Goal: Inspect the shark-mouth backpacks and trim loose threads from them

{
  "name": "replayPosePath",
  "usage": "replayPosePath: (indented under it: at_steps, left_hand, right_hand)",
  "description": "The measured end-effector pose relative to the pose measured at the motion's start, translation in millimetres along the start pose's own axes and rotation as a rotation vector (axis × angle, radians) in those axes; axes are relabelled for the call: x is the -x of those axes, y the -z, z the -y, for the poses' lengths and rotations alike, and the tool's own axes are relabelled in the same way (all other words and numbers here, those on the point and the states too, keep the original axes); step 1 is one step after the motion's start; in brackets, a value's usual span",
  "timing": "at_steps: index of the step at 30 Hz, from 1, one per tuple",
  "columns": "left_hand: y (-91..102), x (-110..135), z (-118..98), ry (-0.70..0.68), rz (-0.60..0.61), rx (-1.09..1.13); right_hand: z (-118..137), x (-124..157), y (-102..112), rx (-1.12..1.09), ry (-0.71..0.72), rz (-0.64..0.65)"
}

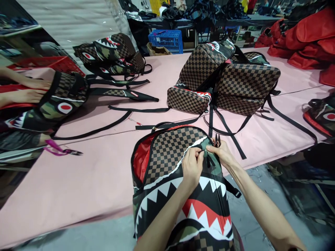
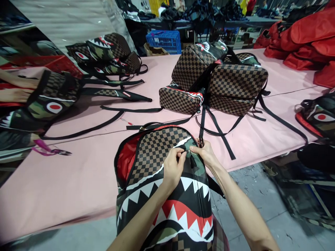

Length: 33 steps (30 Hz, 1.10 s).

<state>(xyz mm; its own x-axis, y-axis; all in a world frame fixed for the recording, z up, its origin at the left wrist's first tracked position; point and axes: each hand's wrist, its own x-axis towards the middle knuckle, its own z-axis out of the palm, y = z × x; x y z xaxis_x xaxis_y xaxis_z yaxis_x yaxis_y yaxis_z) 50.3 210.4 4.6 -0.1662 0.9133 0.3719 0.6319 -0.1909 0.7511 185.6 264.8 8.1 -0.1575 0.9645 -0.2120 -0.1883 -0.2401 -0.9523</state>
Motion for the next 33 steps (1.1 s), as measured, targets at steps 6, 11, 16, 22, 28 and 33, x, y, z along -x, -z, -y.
replayPosePath:
  at_steps: [6,11,16,22,28,33]
  left_hand:
    - [6.9,-18.9,-9.8,0.309,0.222,0.023]
    - [7.1,-20.3,-6.5,0.343,0.297,0.048]
    - [7.0,-20.8,-4.9,0.323,0.306,0.050]
    - [4.8,-19.6,-7.8,0.368,0.286,0.012]
    - [3.7,-21.1,-4.4,0.382,0.290,0.046]
    - [1.8,-22.6,-2.4,0.385,0.279,0.072]
  right_hand:
    - [0.8,3.1,-3.8,0.019,0.001,-0.014]
    - [1.4,5.0,-4.2,0.023,0.000,-0.031]
    - [-0.5,4.0,-4.3,0.009,-0.008,-0.042]
    - [-2.2,2.7,-5.7,-0.031,-0.021,-0.036]
    - [-4.2,0.9,-5.7,-0.098,-0.060,-0.044]
    - [-7.2,-2.7,-5.0,-0.209,-0.164,-0.043]
